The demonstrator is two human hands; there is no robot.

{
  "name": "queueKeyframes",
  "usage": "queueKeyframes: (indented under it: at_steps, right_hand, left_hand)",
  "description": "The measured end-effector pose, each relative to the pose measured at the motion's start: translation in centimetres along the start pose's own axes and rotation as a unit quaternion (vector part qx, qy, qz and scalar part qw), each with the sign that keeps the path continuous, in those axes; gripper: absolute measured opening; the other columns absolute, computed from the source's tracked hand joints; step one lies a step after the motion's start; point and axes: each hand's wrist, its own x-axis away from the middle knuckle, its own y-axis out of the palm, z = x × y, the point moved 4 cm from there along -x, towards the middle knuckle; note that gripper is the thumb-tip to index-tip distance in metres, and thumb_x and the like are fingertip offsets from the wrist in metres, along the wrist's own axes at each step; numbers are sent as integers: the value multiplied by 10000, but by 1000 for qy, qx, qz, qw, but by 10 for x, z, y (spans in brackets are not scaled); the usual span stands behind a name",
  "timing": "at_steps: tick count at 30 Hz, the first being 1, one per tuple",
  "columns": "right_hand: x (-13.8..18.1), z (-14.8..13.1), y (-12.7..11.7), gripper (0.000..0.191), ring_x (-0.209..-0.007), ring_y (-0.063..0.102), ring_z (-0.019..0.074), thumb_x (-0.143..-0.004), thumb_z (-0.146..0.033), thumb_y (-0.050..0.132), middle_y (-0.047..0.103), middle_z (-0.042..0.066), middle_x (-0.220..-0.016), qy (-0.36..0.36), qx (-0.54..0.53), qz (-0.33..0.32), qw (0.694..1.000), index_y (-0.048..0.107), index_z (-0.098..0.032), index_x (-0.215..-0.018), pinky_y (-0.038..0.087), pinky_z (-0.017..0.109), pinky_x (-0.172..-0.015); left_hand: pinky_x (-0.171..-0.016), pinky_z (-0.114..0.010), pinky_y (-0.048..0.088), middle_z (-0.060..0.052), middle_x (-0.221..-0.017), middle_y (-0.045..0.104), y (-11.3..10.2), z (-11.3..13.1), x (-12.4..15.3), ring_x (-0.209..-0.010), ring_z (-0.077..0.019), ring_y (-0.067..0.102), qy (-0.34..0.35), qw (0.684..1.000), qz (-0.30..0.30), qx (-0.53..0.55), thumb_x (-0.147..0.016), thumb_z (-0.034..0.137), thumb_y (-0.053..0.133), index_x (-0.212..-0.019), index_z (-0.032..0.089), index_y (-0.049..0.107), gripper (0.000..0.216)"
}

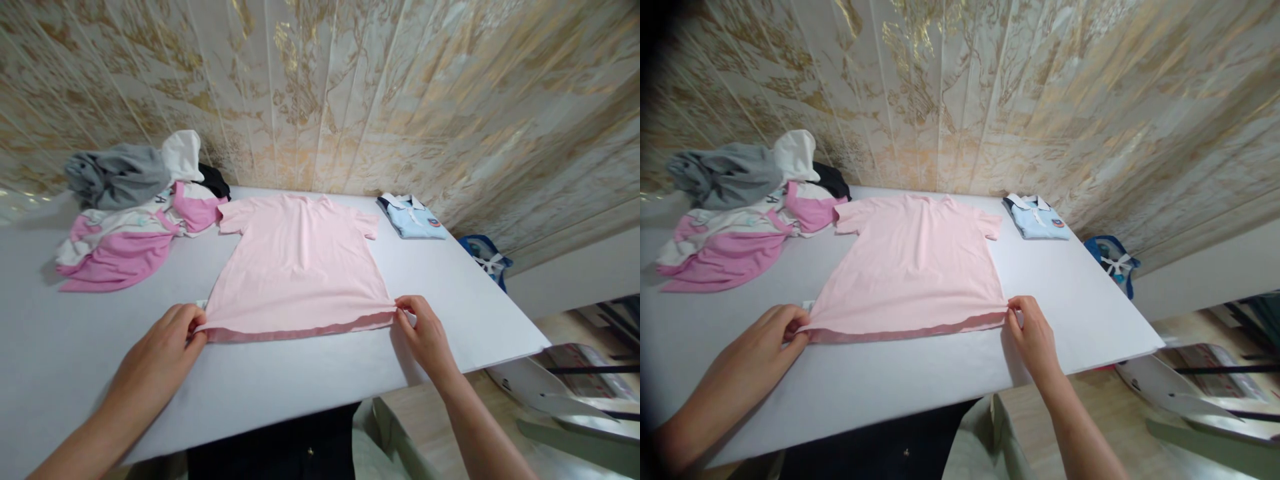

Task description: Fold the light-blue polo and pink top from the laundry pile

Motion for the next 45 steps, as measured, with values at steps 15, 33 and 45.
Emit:
queueKeyframes:
  at_steps: [15, 33, 45]
  right_hand:
    - [1, -19, -4, 232, -1089, 548, 262, -875, -267, 462, 567, 110, -1179, -61, 30, -21, 997, 572, -229, -1075, 436, 433, -925]
    - [-4, -36, 11, 198, -786, 574, 198, -881, -181, 443, 620, 47, -838, -93, 62, -142, 984, 630, -224, -834, 417, 333, -751]
    - [-1, -12, -12, 253, -833, 553, 174, -833, -89, 415, 594, 37, -896, -23, 36, -107, 993, 627, -213, -895, 397, 287, -761]
  left_hand:
    - [-747, -306, 488, -27, -881, 534, -4, 6, 6, -801, -183, 562, 16, 997, 7, 81, -768, 210, 431, -826, 217, 543, 126]
    - [-832, -336, 455, -40, -963, 624, 1, 45, -4, -935, -215, 575, 147, 985, -59, 65, -876, 241, 369, -912, 235, 608, 242]
    - [-794, -309, 460, -34, -938, 630, 23, 70, -24, -901, -214, 596, 203, 972, -93, 77, -906, 388, 371, -952, 250, 620, 289]
